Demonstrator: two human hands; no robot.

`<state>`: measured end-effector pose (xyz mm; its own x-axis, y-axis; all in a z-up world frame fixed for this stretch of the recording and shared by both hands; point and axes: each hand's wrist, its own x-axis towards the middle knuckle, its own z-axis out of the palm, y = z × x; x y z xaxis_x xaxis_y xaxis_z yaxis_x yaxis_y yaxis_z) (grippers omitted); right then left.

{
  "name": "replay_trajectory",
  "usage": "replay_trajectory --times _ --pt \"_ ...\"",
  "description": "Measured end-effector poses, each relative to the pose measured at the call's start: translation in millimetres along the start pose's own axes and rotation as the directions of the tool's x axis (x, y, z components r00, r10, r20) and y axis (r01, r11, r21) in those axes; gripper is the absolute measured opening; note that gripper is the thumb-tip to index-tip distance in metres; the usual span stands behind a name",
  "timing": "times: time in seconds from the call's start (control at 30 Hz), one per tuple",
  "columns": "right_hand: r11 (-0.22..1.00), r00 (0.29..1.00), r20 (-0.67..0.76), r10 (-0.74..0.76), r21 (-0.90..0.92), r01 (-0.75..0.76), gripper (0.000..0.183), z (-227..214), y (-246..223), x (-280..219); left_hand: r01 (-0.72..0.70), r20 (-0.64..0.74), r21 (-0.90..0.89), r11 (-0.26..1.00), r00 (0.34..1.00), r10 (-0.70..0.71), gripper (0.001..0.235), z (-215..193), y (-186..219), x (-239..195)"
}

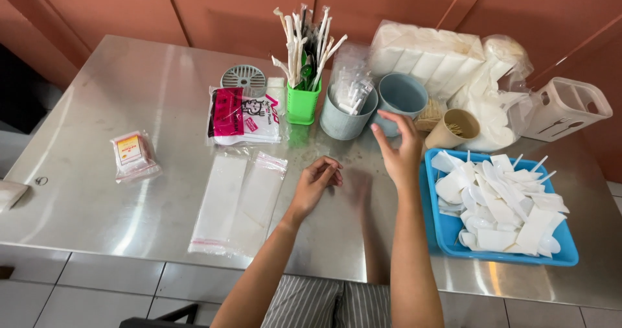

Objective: The person places a folded paper napkin, a plastic spoon, and a toothpick into a transparent plastic sleeve by hand.

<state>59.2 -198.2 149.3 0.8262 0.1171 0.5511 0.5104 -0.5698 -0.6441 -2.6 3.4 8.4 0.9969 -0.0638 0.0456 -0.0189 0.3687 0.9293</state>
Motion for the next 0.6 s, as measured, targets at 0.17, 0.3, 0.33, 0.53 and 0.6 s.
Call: replay_trajectory --times 0.17,0.3,0.33,0.53,0.6 --pt "0.813 0.934 -0.044 0.354 0.509 -0.284 0.018 46 9 -91 -0.029 -0.013 -0.059 0.998 1.000 0.028 0.034 2 1 -1" --pt "0.784 0.911 0.028 0.412 0.498 -0.370 0.024 62 12 -130 -0.068 -0.016 -0.039 0.997 0.998 0.068 0.040 2 -4 -1" --pt "0.777 0.907 0.043 0.418 0.500 -0.382 0.024 63 12 -131 -0.059 -0.030 -0.037 0.998 0.998 0.058 0.040 3 -2 -3" --pt "0.848 0.951 0.045 0.304 0.441 -0.292 0.026 60 11 -128 -0.157 -0.085 0.079 0.984 0.983 0.163 0.042 7 -5 -7" --pt "0.837 0.940 0.018 0.340 0.450 -0.311 0.024 60 12 -132 -0.224 -0.096 0.170 0.960 0.965 0.242 0.043 8 0 -19"
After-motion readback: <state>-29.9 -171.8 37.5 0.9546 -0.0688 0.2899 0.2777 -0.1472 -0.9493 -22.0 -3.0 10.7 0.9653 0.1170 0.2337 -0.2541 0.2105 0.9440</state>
